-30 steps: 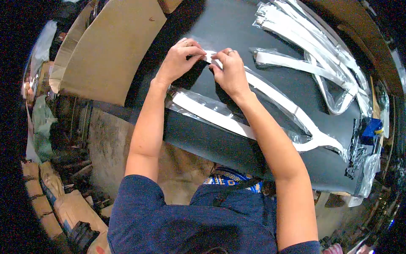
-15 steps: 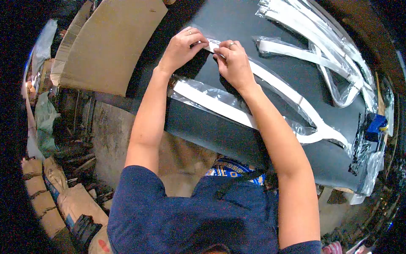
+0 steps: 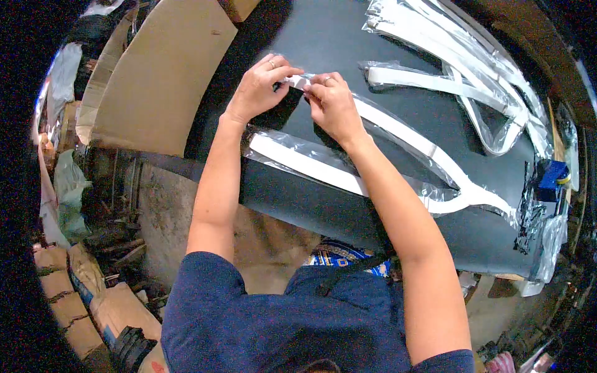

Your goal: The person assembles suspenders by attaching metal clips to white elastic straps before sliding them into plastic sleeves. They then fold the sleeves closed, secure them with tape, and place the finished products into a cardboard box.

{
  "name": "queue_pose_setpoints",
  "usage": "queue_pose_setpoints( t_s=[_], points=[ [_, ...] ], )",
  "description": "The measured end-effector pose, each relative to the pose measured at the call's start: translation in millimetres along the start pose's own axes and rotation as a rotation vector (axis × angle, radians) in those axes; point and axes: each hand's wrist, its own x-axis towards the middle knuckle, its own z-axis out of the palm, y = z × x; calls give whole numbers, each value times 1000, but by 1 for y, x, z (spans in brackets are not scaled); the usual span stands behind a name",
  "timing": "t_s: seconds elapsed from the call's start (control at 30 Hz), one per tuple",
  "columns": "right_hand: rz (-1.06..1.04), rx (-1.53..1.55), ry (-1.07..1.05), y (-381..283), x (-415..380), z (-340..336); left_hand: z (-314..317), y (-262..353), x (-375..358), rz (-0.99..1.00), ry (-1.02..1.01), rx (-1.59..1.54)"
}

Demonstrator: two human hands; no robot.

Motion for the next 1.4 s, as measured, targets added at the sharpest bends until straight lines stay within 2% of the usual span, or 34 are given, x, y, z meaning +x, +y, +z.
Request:
queue_pose_setpoints(
  t_s=[0.53, 0.73, 0.8, 0.87, 1.17, 1.27, 1.33, 1.4],
  points=[
    [-7, -23, 13, 1, -1, 0, 7, -3, 1, 20, -10, 59],
    [-30, -42, 21, 2, 0, 3, 9, 2, 0, -13, 77, 44],
    [-109, 2, 100, 8, -2, 10, 11, 1, -1, -29, 99, 81],
    [-117, 1, 87, 10, -1, 11, 13, 6, 2, -33, 129, 69],
    [18, 61, 112, 0, 3, 0, 8, 11, 7, -55, 94, 32],
    [139, 172, 163, -1, 8, -3, 5, 11, 8, -37, 115, 39],
    [322, 338, 172, 1, 15, -5, 6, 11, 8, -31, 136, 33],
    [296, 242, 235, 3, 24, -6, 6, 11, 5, -106, 157, 45]
  ],
)
